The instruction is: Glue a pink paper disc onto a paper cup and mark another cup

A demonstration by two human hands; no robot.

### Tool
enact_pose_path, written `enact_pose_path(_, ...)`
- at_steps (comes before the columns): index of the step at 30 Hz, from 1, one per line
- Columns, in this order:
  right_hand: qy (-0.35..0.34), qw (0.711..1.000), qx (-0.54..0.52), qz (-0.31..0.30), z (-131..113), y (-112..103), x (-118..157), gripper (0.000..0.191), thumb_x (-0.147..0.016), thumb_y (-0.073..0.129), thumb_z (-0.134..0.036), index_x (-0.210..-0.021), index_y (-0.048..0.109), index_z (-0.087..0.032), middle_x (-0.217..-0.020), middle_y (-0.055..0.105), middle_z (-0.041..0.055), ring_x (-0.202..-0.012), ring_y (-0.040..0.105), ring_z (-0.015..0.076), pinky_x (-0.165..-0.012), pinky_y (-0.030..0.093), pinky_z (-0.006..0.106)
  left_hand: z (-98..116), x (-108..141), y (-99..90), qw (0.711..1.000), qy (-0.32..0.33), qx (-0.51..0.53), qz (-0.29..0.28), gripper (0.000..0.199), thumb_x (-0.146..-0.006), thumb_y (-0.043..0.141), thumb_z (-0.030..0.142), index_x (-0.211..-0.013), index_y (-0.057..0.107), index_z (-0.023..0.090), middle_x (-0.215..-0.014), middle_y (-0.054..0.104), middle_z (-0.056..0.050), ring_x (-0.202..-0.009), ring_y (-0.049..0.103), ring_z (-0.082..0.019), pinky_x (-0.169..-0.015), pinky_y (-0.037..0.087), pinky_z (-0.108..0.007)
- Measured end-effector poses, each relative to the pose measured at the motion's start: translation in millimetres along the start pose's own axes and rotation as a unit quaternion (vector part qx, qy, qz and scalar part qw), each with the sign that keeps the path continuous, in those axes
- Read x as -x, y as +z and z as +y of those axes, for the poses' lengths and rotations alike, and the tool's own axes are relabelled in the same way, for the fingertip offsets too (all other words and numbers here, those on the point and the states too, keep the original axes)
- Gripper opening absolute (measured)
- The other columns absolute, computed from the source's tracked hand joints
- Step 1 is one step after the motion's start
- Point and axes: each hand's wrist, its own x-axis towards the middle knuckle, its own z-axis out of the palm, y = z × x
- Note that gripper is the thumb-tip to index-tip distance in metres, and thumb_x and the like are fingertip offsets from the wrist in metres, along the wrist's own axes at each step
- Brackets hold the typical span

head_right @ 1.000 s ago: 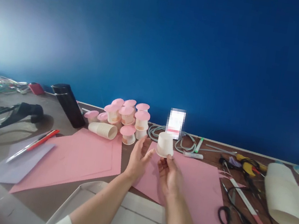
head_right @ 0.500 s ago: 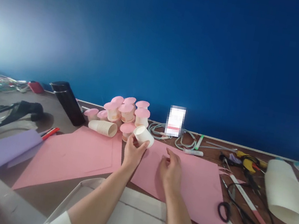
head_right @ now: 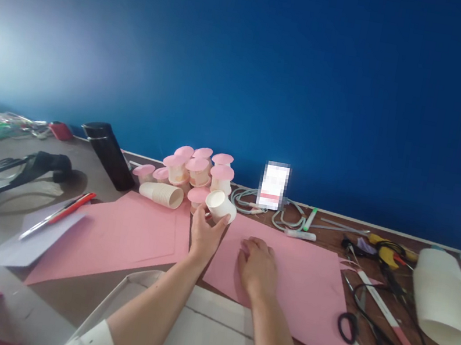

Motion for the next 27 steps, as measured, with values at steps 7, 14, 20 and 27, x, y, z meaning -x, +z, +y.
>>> enact_pose_path(7,0.001,1.0,0.015,0.005,-3.9,-1.1,2.1,0.037,-0.089,0.041,-0.03,-0.112,0.068,-0.022,-0.122,0.061,0.0063,-0.101,0.053,0.0239,-0.09,0.04,0.036,-0.1,3.8,3.1,0.995,0.058,-0.062,-0.053,0.059,-0.072,0.07,0.032,-0.125,0.048,0.02,-0.121,0.057,-0.011,-0.118,0.05,-0.026,-0.098,0.039,-0.042)
enact_pose_path(14,-0.005,1.0,0.018,0.012,-6.1,-2.4,4.4,0.031,-0.088,0.045,-0.028,-0.107,0.07,-0.025,-0.116,0.063,0.0044,-0.097,0.053,0.0213,-0.085,0.039,0.032,19.5,1.3,-2.8,0.996,0.048,-0.04,-0.058,0.059,-0.072,0.07,0.029,-0.125,0.048,0.02,-0.122,0.058,-0.011,-0.117,0.05,-0.026,-0.097,0.039,-0.041)
enact_pose_path(20,-0.006,1.0,0.019,0.02,-5.7,-1.6,4.5,0.03,-0.088,0.046,-0.028,-0.105,0.07,-0.026,-0.114,0.064,0.0045,-0.093,0.054,0.0208,-0.082,0.039,0.031,20.4,6.1,8.0,0.995,0.061,-0.025,-0.081,0.057,-0.072,0.071,0.028,-0.124,0.05,0.021,-0.12,0.06,-0.009,-0.113,0.052,-0.024,-0.096,0.04,-0.039)
enact_pose_path(27,-0.016,0.999,0.014,0.028,-3.6,-0.3,4.5,0.03,-0.089,0.045,-0.029,-0.105,0.07,-0.025,-0.114,0.065,0.0023,-0.092,0.056,0.0186,-0.085,0.04,0.029,-0.8,7.1,20.8,0.982,0.094,-0.088,-0.141,0.062,-0.067,0.072,0.019,-0.125,0.051,0.02,-0.121,0.06,-0.01,-0.117,0.05,-0.024,-0.099,0.038,-0.038)
